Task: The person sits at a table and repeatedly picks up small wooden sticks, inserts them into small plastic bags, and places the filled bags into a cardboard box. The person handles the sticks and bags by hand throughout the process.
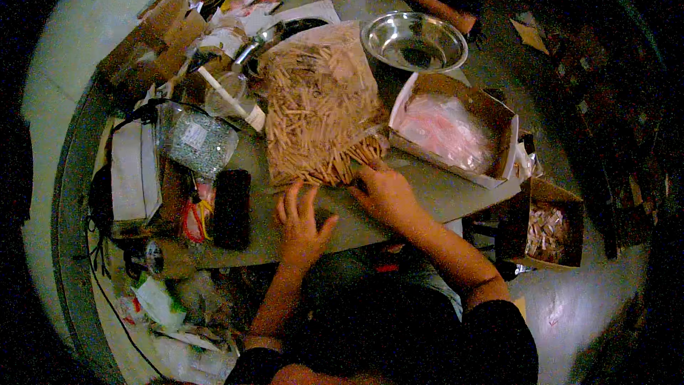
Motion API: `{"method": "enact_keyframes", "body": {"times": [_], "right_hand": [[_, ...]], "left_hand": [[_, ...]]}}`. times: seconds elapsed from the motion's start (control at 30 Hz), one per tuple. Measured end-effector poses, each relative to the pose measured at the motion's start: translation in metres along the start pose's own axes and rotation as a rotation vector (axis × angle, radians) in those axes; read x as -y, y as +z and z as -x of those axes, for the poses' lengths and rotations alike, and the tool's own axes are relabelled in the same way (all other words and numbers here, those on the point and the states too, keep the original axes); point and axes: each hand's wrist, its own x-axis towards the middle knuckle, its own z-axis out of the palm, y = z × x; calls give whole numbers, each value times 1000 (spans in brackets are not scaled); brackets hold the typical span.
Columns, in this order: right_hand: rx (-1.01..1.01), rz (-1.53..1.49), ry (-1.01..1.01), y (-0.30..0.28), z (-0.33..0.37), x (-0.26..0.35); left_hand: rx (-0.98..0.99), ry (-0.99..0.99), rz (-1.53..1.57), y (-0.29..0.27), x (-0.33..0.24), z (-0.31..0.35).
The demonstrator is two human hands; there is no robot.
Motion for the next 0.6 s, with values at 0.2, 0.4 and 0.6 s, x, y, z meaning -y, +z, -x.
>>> {"method": "enact_keyframes", "body": {"times": [0.2,0.4,0.6], "right_hand": [[61,188,21,16,-18,-7],[43,482,159,16,-15,11],[-22,356,171,-8,4,2]], "left_hand": [[39,66,6,-2,2,-1],[94,155,30,6,7,-3],[148,168,-12,4,4,-3]]}}
